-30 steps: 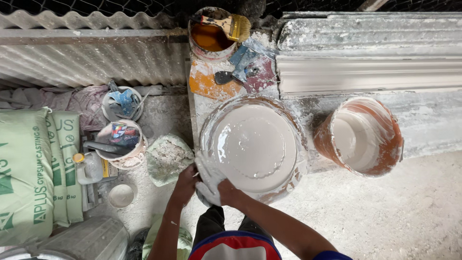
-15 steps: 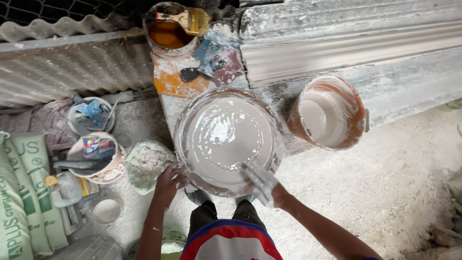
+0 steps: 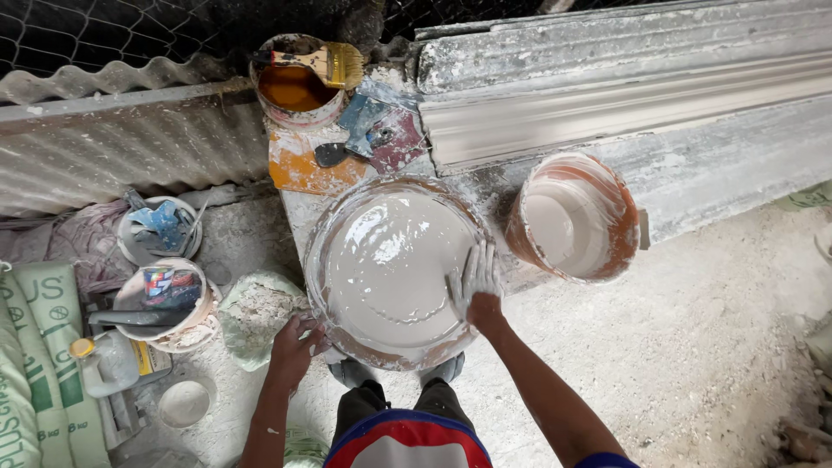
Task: The person spreads a white paste inside a round mold using a trowel and hand, then places a fibrous mesh over the surface and smooths it with the trowel. The person works over a single mold throughout the clip.
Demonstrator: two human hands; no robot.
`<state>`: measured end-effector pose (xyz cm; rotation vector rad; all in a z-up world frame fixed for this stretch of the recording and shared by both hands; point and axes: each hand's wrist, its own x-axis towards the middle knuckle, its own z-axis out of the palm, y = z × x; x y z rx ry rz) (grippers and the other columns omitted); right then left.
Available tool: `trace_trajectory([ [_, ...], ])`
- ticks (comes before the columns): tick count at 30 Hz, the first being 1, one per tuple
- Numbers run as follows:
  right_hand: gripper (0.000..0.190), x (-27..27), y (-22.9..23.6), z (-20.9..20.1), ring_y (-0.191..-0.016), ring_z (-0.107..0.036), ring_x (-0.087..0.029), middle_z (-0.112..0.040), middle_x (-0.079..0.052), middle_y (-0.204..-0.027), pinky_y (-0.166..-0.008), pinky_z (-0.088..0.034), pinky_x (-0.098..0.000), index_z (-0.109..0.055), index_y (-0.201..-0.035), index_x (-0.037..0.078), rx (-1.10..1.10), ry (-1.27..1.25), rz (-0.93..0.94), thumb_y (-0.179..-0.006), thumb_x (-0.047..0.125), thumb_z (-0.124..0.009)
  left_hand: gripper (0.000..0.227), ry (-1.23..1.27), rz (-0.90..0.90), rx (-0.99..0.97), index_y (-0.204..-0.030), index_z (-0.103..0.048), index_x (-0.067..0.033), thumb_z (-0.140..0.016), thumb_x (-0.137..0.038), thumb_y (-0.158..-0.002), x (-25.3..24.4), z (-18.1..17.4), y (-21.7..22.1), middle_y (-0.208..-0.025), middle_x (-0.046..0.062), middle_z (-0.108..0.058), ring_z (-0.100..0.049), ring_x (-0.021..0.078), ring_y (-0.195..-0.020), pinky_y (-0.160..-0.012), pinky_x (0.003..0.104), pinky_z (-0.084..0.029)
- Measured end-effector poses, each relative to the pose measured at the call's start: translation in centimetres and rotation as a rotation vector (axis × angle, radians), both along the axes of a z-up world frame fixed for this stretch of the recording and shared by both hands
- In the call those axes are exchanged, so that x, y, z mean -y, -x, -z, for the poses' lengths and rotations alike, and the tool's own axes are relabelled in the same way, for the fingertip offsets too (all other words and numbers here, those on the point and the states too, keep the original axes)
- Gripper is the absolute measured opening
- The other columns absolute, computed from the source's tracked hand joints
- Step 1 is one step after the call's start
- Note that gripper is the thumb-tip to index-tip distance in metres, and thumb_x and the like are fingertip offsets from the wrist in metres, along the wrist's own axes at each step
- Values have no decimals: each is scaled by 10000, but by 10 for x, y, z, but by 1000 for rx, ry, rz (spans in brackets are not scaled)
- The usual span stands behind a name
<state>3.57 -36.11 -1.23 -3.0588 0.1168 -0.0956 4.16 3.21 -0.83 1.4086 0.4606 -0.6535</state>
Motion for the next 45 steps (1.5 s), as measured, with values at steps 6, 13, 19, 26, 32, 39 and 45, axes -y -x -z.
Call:
trace_trajectory([
  [6, 866, 5, -90, -3, -1543, -101, -520, -112, -402, -1619, -1266, -88, -550, -128, -1537, -194, 0, -13, -159, -1053, 497, -321, 501, 5, -31, 2, -1420, -468, 37, -619, -88, -958, 0, 11, -1, -1293, 179, -651, -706, 222, -1034, -843, 350, -647],
  [13, 852, -58, -177, -12, -1561, -38, -440, -38, -344, -1663, -1269, -67, -507, -60, -1583, -130, -156, -12, -349, -1073, 529, -238, 439, -48, 10, 44, -1361, -540, 50, -630, -136, -974, -2, 20, -3, -1250, 192, -670, -712, 218, -982, -789, 355, -639],
  [19, 828, -99, -187, -29, -1588, -18, -380, -31, -258, -1691, -1300, -53, -482, -58, -1609, -57, -225, -100, -465, -1069, 551, -218, 444, -20, -25, 14, -1373, -534, 19, -622, -141, -968, 0, 23, 1, -1259, 173, -660, -710, 215, -992, -795, 350, -641],
  [26, 906, -30, -176, -32, -1576, 29, -373, 13, -276, -1691, -1275, -2, -500, -40, -1604, -76, -256, 206, -266, -1045, 632, -130, 476, 30, -51, -11, -1410, -504, 8, -619, -127, -968, 0, 28, 0, -1301, 187, -623, -695, 225, -1041, -824, 366, -634],
  [32, 950, 35, -147, -8, -1562, 71, -391, 61, -290, -1675, -1260, 16, -494, 25, -1593, -90, -257, 159, -50, -1027, 658, -126, 486, 25, -39, 13, -1419, -510, 4, -625, -128, -966, -2, 26, -5, -1274, 179, -653, -706, 210, -1008, -816, 356, -639],
  [39, 829, 15, -140, -4, -1552, 66, -420, 54, -304, -1672, -1261, -9, -511, 9, -1600, -65, -73, 149, -325, -1023, 526, -56, 455, -13, -1, 35, -1399, -531, 12, -611, -118, -971, -2, 21, -12, -1269, 175, -660, -705, 212, -992, -793, 353, -638],
  [45, 825, -25, -156, -8, -1581, 39, -326, 4, -213, -1704, -1267, 18, -491, -112, -1618, -12, -236, 297, -402, -1054, 589, -69, 472, -21, -15, 17, -1414, -510, -16, -616, -142, -971, 0, 17, -11, -1279, 161, -644, -700, 194, -997, -793, 339, -636],
])
